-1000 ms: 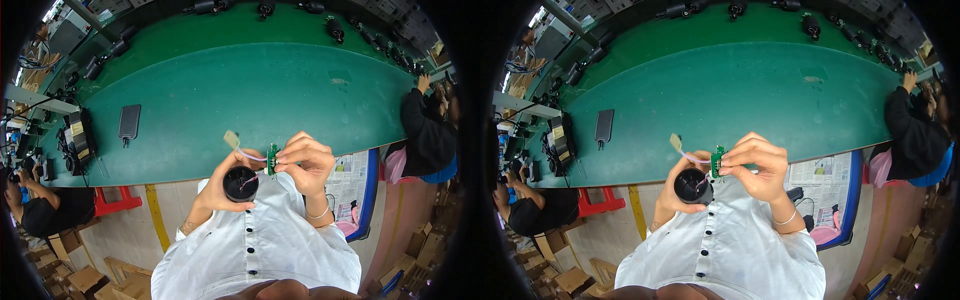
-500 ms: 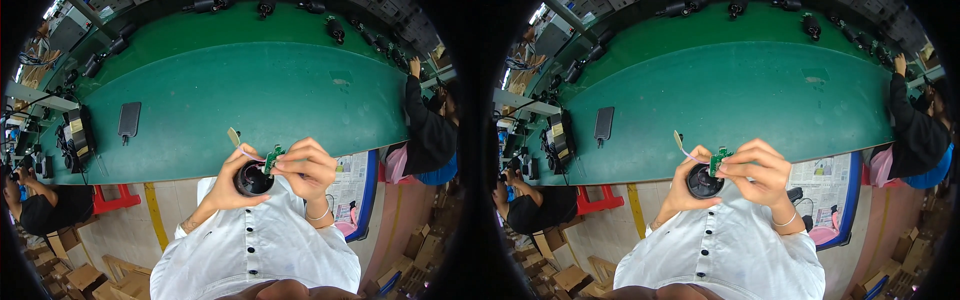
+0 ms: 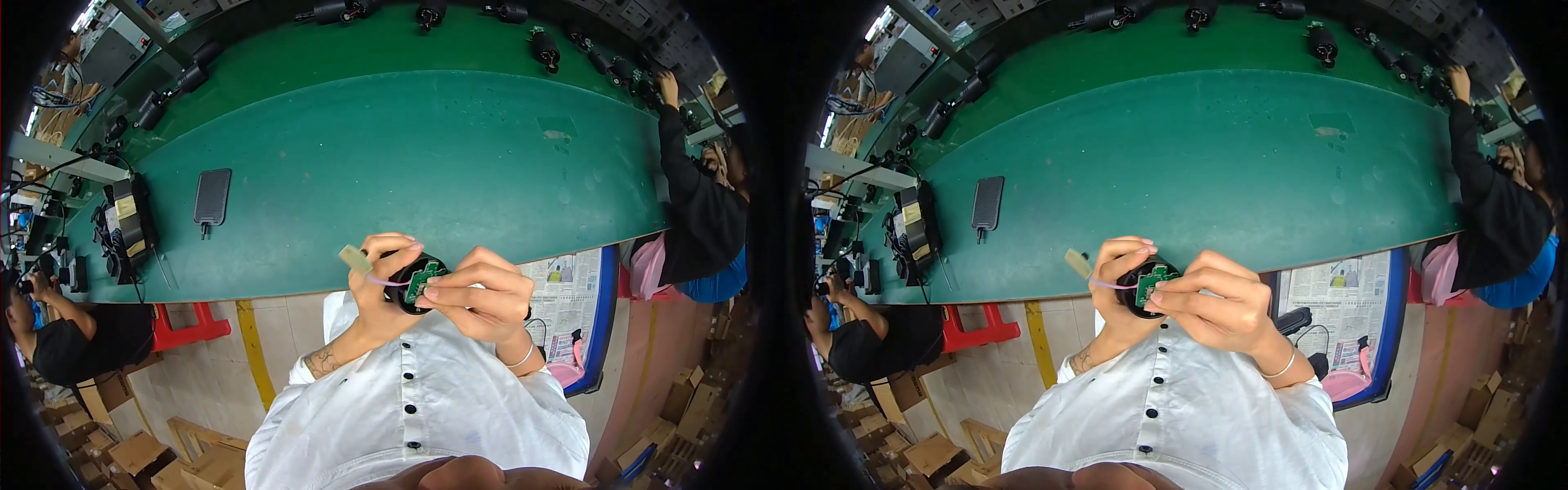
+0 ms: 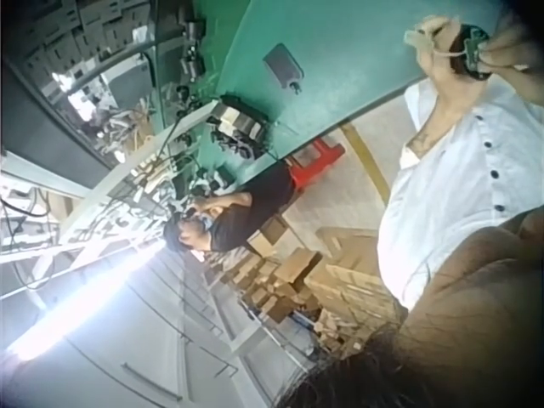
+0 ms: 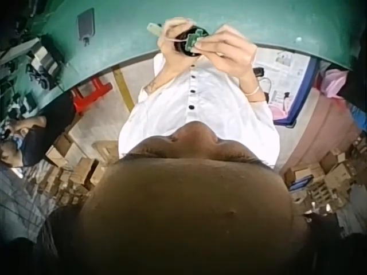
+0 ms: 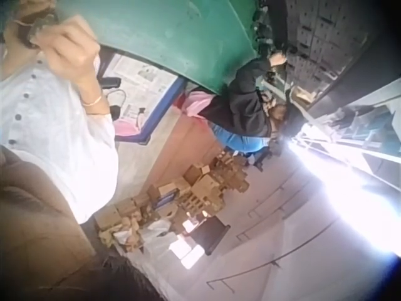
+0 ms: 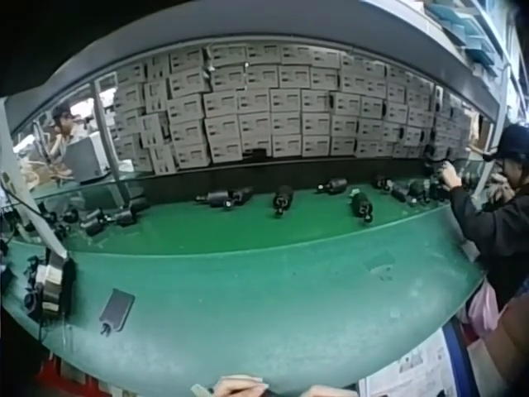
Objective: The recorder is seen assembling circuit boards into plastic housings on an assembly line.
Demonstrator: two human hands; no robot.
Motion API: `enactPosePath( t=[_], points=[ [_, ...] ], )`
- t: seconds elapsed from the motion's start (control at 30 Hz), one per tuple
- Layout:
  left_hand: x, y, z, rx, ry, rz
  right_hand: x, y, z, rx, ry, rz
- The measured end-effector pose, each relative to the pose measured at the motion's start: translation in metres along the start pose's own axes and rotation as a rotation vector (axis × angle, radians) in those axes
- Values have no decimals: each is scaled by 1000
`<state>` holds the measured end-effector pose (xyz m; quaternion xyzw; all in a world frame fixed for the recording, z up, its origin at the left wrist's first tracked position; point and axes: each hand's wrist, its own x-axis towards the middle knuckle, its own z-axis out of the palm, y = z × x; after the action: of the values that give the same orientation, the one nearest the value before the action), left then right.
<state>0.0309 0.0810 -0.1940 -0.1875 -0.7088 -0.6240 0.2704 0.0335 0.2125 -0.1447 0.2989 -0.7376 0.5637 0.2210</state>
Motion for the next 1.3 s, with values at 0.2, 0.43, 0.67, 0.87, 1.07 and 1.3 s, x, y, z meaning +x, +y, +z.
enactPosePath(
  t=[0.2, 0.43, 0.67, 0.87, 1.07, 1.3],
  points=[
    [-1, -4, 0, 55, 116, 82, -2, 1, 8, -54, -30, 13],
    [-2, -9, -5, 156, 74, 139, 0, 0, 8, -100, -105, 1],
    [0, -5, -3, 43, 75, 18, -6, 0, 19, -52, 37, 72],
    [3, -5, -7, 31, 23, -10, -5, 0, 16, 40, 21, 152],
    [4, -5, -8, 88, -29, -26, -2, -3, 14, -4, -41, 290],
    [4, 3, -10, 145, -50, -171, 0, 7, 11, 56, -98, 394]
  ],
)
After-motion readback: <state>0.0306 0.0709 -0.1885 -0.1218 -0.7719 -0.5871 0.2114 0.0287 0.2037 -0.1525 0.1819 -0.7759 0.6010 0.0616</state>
